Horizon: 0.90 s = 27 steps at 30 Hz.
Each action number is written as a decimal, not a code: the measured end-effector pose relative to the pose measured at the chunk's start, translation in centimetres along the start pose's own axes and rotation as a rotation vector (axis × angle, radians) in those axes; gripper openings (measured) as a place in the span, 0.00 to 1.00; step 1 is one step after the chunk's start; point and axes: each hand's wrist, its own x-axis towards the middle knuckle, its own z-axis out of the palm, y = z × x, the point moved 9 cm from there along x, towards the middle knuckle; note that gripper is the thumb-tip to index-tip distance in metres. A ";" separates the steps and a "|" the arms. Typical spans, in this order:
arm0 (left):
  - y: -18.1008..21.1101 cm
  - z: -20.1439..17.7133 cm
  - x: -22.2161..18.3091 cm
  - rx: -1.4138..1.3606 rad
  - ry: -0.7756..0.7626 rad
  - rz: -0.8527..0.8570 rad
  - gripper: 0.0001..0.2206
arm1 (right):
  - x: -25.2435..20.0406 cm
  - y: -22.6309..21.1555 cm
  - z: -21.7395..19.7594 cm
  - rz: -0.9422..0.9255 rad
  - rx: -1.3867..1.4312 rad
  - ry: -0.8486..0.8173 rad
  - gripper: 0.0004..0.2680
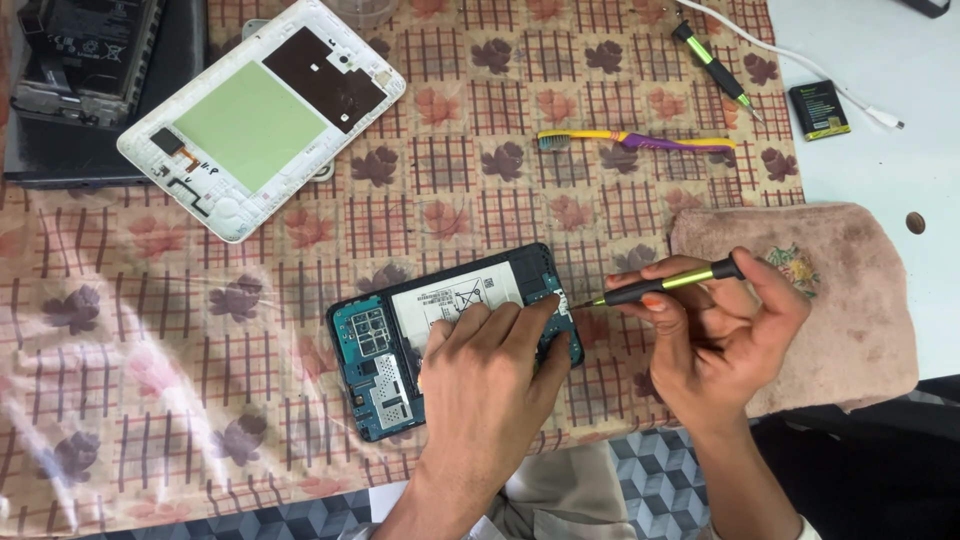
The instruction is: The person uses a toothbrush and a screwdriver to clean and adjust the internal components of a disassembled smartphone. They brush the battery area and use the screwdriver to pry and manipulate parts near the battery and motherboard.
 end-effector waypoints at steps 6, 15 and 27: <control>0.0 -0.1 0.0 0.001 0.009 0.009 0.13 | 0.9 -1.3 0.6 -0.109 -0.064 -0.038 0.22; 0.1 -0.1 0.0 0.010 0.008 0.007 0.11 | 1.3 -2.1 3.0 -0.116 0.095 -0.395 0.24; 0.1 -0.3 -0.1 -0.005 0.016 0.011 0.11 | 5.1 -3.4 4.7 0.002 0.148 -0.450 0.20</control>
